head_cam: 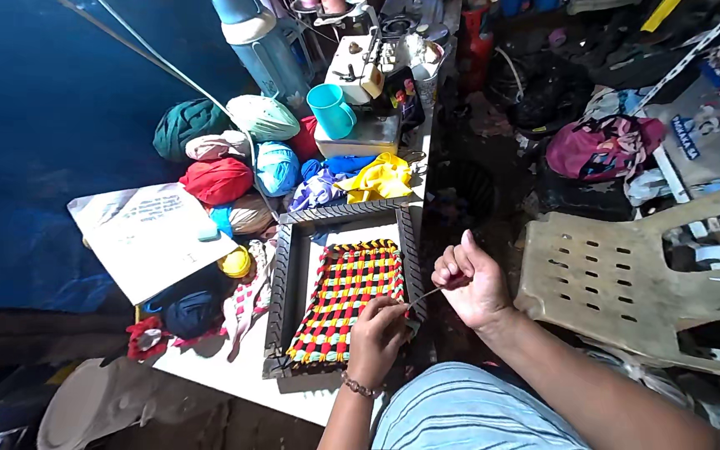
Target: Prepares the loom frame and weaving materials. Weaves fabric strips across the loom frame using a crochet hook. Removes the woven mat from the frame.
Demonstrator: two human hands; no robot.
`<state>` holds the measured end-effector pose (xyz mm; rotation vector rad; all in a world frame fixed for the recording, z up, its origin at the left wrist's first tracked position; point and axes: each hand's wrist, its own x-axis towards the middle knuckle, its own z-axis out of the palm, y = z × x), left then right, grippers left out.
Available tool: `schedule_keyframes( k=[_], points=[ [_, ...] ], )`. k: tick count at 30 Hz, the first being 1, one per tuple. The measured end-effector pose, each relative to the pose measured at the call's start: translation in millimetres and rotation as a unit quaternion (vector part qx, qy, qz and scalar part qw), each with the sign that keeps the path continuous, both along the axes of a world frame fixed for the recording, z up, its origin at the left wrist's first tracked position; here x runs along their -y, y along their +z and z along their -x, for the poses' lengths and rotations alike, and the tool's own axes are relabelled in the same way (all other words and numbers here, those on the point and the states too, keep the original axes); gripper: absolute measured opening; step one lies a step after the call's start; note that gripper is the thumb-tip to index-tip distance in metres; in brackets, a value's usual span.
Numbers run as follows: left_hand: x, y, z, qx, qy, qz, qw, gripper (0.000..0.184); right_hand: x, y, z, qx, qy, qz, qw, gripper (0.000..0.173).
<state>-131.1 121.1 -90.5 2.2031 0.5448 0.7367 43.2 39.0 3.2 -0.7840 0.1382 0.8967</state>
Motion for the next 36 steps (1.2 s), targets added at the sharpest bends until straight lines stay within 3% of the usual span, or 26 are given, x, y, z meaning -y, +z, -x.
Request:
schedule_keyframes(
  k=[3, 6, 9, 11, 14, 16, 19, 25, 27, 29, 30, 33, 36],
  points=[
    [-2, -1, 3, 0.029, 0.0, 0.017, 0.999, 0.018, 11, -12, -1, -0.07, 0.013, -0.009, 0.997, 0.063],
    [-2, -2, 5, 0.038, -0.009, 0.018, 0.999, 0.02, 21, -31, 7, -0.067, 0.021, -0.093, 0.993, 0.062],
    [0, -1, 5, 0.02, -0.013, 0.004, 1.0, 0.022, 28, -51, 10, 0.014, 0.06, -0.164, 0.985, 0.054],
    [1, -1, 6, 0.008, -0.012, 0.0, 1.0, 0.021, 33, -58, 11, 0.127, 0.118, -0.194, 0.966, 0.048],
    [2, -4, 6, 0.012, -0.01, -0.01, 1.0, 0.019, 39, -63, 5, 0.363, 0.217, -0.236, 0.875, 0.045],
    [2, -5, 7, 0.015, -0.011, -0.018, 1.0, 0.018, 41, -65, 1, 0.446, 0.262, -0.261, 0.815, 0.048],
    [2, -6, 6, 0.009, -0.015, -0.042, 0.999, 0.016, 40, -65, -4, 0.502, 0.302, -0.313, 0.747, 0.051],
    [5, -10, 3, -0.01, -0.012, -0.121, 0.993, 0.016, 34, -56, -19, 0.623, 0.415, -0.354, 0.561, 0.054],
    [5, -11, 2, -0.008, -0.009, -0.142, 0.99, 0.016, 31, -49, -23, 0.635, 0.442, -0.361, 0.521, 0.054],
    [4, -12, 2, -0.006, -0.009, -0.161, 0.987, 0.017, 28, -38, -25, 0.622, 0.455, -0.347, 0.534, 0.055],
    [4, -11, 2, -0.005, -0.008, -0.169, 0.986, 0.018, 27, -31, -24, 0.605, 0.451, -0.329, 0.568, 0.054],
    [6, -9, 0, 0.006, -0.001, -0.185, 0.983, 0.018, 21, -12, -20, 0.514, 0.416, -0.17, 0.73, 0.05],
    [6, -11, 1, 0.009, 0.007, -0.164, 0.986, 0.017, -1, -2, -16, 0.301, 0.371, -0.058, 0.877, 0.05]
  ],
)
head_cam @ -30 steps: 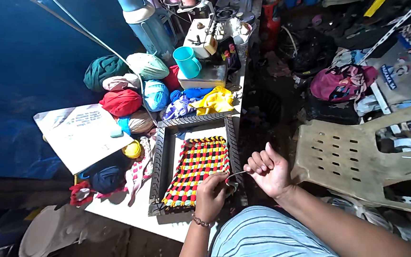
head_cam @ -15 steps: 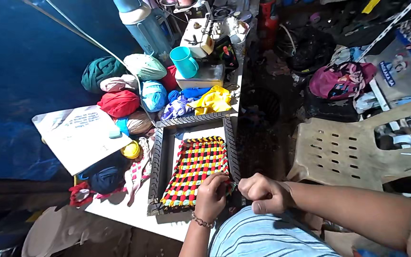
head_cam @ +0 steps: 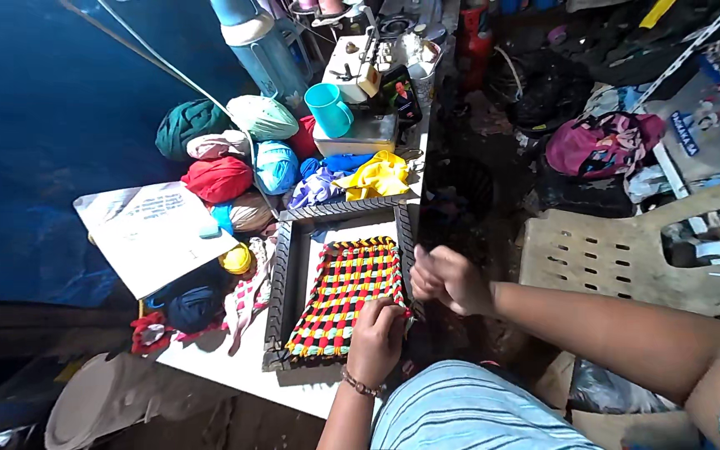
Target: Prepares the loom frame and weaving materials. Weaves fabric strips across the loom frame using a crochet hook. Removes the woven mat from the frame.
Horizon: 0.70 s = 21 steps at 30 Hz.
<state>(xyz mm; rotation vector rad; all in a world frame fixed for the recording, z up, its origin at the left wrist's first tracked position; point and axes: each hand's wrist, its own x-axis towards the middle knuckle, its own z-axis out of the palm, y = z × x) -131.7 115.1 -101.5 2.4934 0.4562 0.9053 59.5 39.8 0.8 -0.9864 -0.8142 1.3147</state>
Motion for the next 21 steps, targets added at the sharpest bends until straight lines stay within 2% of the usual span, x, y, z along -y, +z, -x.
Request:
schedule_keyframes(
  k=[2, 6, 10, 15, 18, 21],
  points=[
    [0, 2, 0, -0.002, 0.015, 0.022, 1.0, 0.016, -13, 6, 0, -0.051, -0.039, 0.065, 0.996, 0.05],
    [-2, 7, 3, -0.009, 0.011, 0.08, 0.997, 0.016, -24, 6, -8, 0.055, 0.019, 0.092, 0.994, 0.012],
    [-4, 8, 6, -0.009, 0.001, 0.115, 0.993, 0.018, -38, 10, -4, 0.162, 0.055, 0.127, 0.977, 0.018],
    [-5, 8, 5, 0.002, -0.006, 0.125, 0.992, 0.018, -55, 22, 9, 0.294, 0.051, 0.136, 0.945, 0.021],
    [-3, 6, 5, 0.005, 0.005, 0.104, 0.995, 0.019, -65, 27, 15, 0.339, 0.036, 0.179, 0.923, 0.027],
    [2, 3, 3, 0.01, 0.035, 0.026, 0.999, 0.019, -74, 26, 21, 0.355, 0.013, 0.215, 0.91, 0.033]
  ],
)
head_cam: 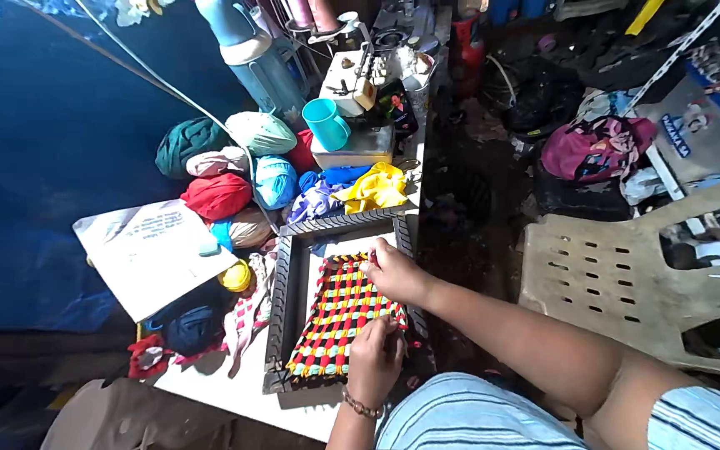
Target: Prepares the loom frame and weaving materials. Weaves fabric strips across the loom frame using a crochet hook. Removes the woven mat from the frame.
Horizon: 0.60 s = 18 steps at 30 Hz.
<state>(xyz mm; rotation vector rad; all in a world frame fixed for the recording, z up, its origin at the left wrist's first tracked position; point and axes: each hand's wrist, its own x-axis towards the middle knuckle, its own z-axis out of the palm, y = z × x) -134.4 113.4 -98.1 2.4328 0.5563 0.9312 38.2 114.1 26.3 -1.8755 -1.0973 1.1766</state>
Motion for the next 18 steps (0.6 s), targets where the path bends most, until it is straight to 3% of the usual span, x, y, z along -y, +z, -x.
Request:
schedule_keyframes(
  k=[4, 7, 9, 11, 14, 18],
  points=[
    [6, -4, -4, 0.02, 0.039, -0.081, 0.996, 0.017, -6, -2, -4, 0.003, -0.034, 0.03, 0.999, 0.038],
    [7, -5, -3, 0.026, 0.041, -0.095, 0.994, 0.015, -7, -23, -14, -0.061, -0.113, 0.016, 0.992, 0.037],
    [7, -4, -3, 0.02, 0.043, -0.085, 0.995, 0.014, -2, -39, -16, -0.16, -0.213, -0.022, 0.964, 0.03],
    [6, -3, -3, 0.013, 0.037, -0.062, 0.997, 0.013, 5, -41, -17, -0.265, -0.32, -0.071, 0.907, 0.012],
    [3, 0, 0, -0.007, -0.001, 0.0, 1.0, 0.022, 18, -28, -17, -0.357, -0.399, -0.115, 0.837, 0.023],
    [-3, 1, -2, -0.014, -0.016, 0.064, 0.998, 0.029, 35, -8, -5, -0.374, -0.397, -0.168, 0.821, 0.03]
  ],
)
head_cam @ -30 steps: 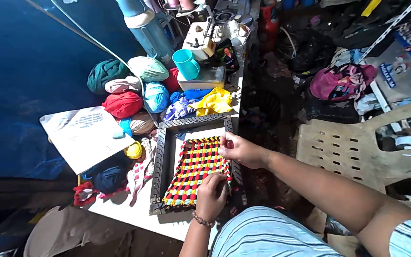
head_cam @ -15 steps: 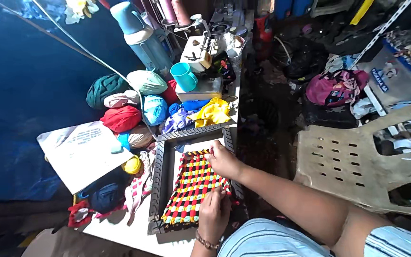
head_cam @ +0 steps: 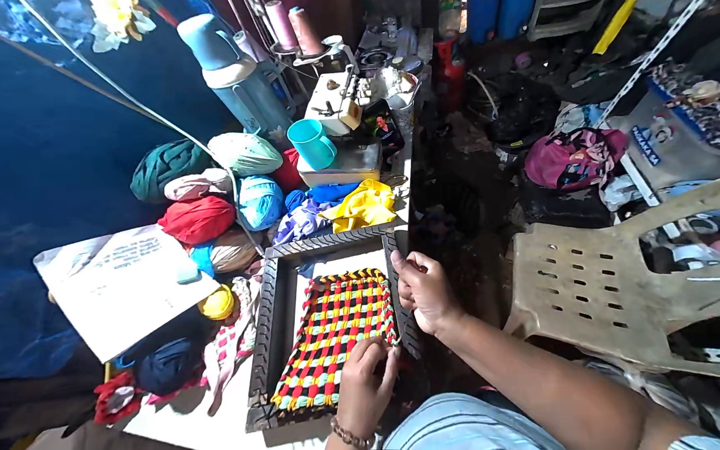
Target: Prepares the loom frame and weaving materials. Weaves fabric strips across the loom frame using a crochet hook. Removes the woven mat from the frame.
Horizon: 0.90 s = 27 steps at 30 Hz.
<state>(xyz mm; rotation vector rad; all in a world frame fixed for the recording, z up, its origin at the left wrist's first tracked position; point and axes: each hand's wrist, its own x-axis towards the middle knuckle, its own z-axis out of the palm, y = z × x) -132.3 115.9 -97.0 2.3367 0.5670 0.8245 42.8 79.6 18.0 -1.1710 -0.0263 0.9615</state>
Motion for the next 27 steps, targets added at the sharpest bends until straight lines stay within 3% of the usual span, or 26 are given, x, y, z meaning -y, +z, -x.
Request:
schedule_keyframes(
  k=[4, 8, 11, 13, 17, 19, 20, 22, 25, 27],
  points=[
    [-3, 3, 0, -0.021, -0.012, 0.045, 0.999, 0.019, 26, 0, 15, 0.046, -0.001, -0.109, 0.993, 0.039],
    [-8, 10, 7, -0.009, -0.055, 0.121, 0.991, 0.017, 52, -18, 11, 0.014, 0.001, -0.164, 0.986, 0.046],
    [-8, 17, 9, -0.01, -0.057, 0.142, 0.988, 0.011, 72, -28, -5, 0.0, 0.063, -0.129, 0.99, 0.054],
    [-8, 17, 11, -0.001, -0.059, 0.147, 0.987, 0.01, 84, -21, -20, -0.004, 0.151, -0.041, 0.988, 0.054],
    [-6, 13, 12, 0.021, -0.071, 0.08, 0.994, 0.011, 103, -17, -54, 0.018, 0.392, 0.032, 0.919, 0.033],
    [-4, 10, 12, 0.033, -0.069, 0.033, 0.997, 0.01, 104, -16, -56, 0.053, 0.467, 0.075, 0.88, 0.02],
    [-3, 8, 11, 0.037, -0.068, 0.014, 0.997, 0.01, 103, -16, -53, 0.073, 0.499, 0.101, 0.858, 0.021],
    [-2, 3, 10, 0.038, -0.069, -0.006, 0.997, 0.011, 103, -22, -46, 0.126, 0.536, 0.128, 0.825, 0.042],
    [-2, 0, 10, 0.032, -0.07, -0.018, 0.997, 0.013, 106, -30, -46, 0.283, 0.557, 0.117, 0.772, 0.036],
    [-1, -2, 9, 0.034, -0.072, -0.028, 0.996, 0.013, 109, -32, -48, 0.322, 0.561, 0.109, 0.755, 0.033]
  ],
)
